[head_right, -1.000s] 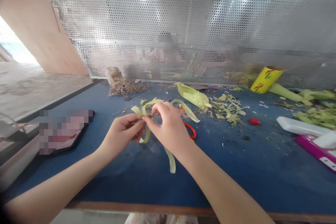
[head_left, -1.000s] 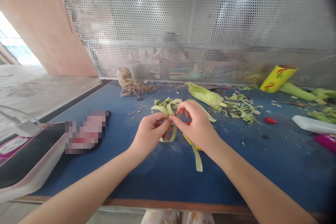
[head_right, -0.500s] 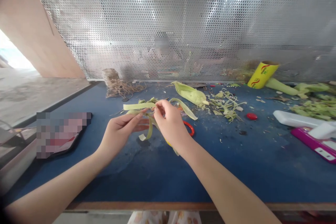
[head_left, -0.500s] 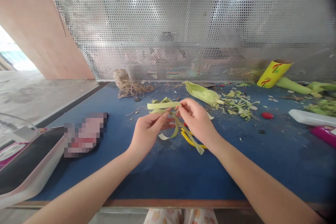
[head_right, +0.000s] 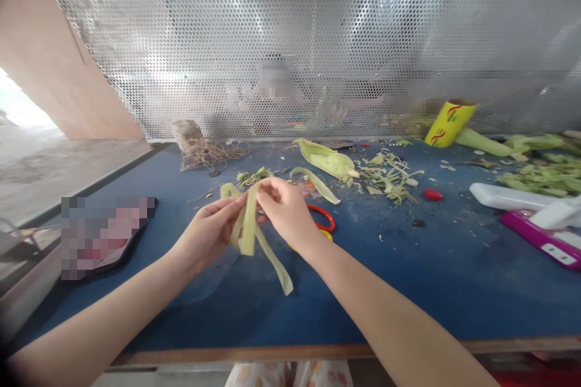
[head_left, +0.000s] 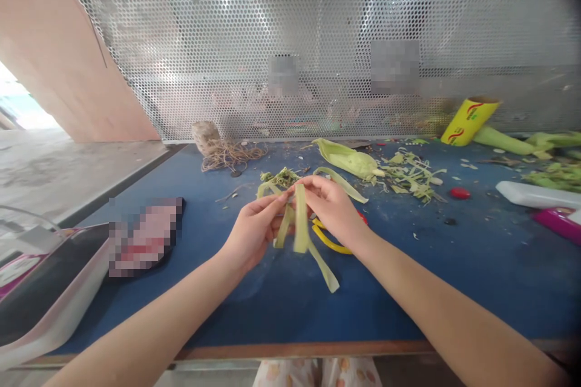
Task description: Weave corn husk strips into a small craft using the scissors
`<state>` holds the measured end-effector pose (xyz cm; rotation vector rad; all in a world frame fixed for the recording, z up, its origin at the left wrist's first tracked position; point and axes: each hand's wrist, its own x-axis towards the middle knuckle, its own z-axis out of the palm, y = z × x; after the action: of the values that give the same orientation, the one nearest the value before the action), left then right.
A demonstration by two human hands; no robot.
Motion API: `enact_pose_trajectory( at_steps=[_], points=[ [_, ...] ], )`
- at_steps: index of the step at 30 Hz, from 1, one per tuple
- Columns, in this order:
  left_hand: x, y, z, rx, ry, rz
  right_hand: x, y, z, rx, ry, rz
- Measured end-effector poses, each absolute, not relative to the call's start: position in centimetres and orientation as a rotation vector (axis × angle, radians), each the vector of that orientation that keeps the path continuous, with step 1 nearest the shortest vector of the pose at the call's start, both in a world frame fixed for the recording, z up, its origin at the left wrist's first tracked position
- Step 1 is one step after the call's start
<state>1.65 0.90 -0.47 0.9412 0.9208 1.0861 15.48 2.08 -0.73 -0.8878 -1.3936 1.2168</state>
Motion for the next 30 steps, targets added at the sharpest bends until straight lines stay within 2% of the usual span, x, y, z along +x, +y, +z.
enact_pose_trajectory(
  at_steps=[11, 19, 22, 24, 28, 30],
  points=[
    [1.6, 0.8, -0.7, 0.975, 0.939, 0.896, 15.5, 2.4, -1.2, -1.008, -1.391, 0.938],
    [1.6, 0.8, -0.4, 0.935, 0.954, 0.898, 16.0, 1.7, -0.8, -1.119, -1.786, 0.346],
    [1.3, 0.9, -0.3, 0.895, 0.933, 1.009, 16.3, 0.8, 0.2, -0.931, -1.96, 0.063],
    [1.1, 1.0, -0.2, 0.88, 0.907, 1.059, 16.3, 0.3, 0.5, -0.875, -2.119, 0.046],
    [0.6, 1.1, -0.1, 0.841, 0.868, 1.053, 16.1, 0.3, -0.1, -0.984, -2.16, 0.264],
    [0.5, 1.1, -0.1, 0.822, 0.856, 1.034, 16.2, 0.7, -0.5, -1.015, -2.193, 0.23]
  ],
)
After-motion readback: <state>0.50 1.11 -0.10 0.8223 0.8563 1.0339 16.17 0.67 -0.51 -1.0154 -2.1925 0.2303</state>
